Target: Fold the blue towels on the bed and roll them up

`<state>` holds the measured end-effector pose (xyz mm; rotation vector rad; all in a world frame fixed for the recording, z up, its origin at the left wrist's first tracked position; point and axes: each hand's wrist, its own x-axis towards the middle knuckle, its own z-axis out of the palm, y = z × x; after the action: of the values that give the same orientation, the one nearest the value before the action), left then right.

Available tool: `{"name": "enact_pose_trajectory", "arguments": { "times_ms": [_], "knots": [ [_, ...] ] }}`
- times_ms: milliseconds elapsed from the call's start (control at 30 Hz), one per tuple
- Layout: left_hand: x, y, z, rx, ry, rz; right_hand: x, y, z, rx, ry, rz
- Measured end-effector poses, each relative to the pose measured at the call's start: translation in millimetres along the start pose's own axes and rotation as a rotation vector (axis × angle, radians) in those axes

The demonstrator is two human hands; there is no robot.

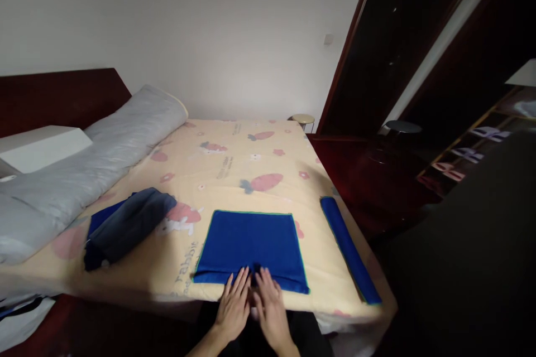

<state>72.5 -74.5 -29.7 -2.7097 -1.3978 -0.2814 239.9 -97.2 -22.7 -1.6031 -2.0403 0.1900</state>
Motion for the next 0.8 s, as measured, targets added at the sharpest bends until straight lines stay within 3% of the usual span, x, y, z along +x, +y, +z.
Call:
{"name": "enact_pose_trajectory", "arguments": {
  "times_ms": [67,133,300,400,633,800],
  "knots": [
    [-1.1,-4.6,2.8,-0.011,0.003,0.043,14.1,-17.6,7.6,0.054,-0.118,-0.111],
    [-4.4,-17.7,3.8,-0.019,-0.008,0.029,17.7,-12.9,11.9,0.039,-0.136,-0.104],
    [-25.6,-79.2,-1.1,0.048,-0.013,-0.290,-13.7,67.7,-0.1,-0.119,0.037,0.166],
    [-35.2,-102.3,-5.6,0.064,-0.033,-0.313,-31.2,102.0,-12.7,-0.161,0.050,0.236],
    [-41.8,-110.2,-10.8,0.102,-0.069,-0.362,-33.5,108.6,-18.0,-0.075,-0.032,0.290],
    [-42.3,-115.5,-16.6,0.178,-0.001,-0.417,-32.0,111.9,-14.5,-0.096,0.059,0.272]
  ]
}}
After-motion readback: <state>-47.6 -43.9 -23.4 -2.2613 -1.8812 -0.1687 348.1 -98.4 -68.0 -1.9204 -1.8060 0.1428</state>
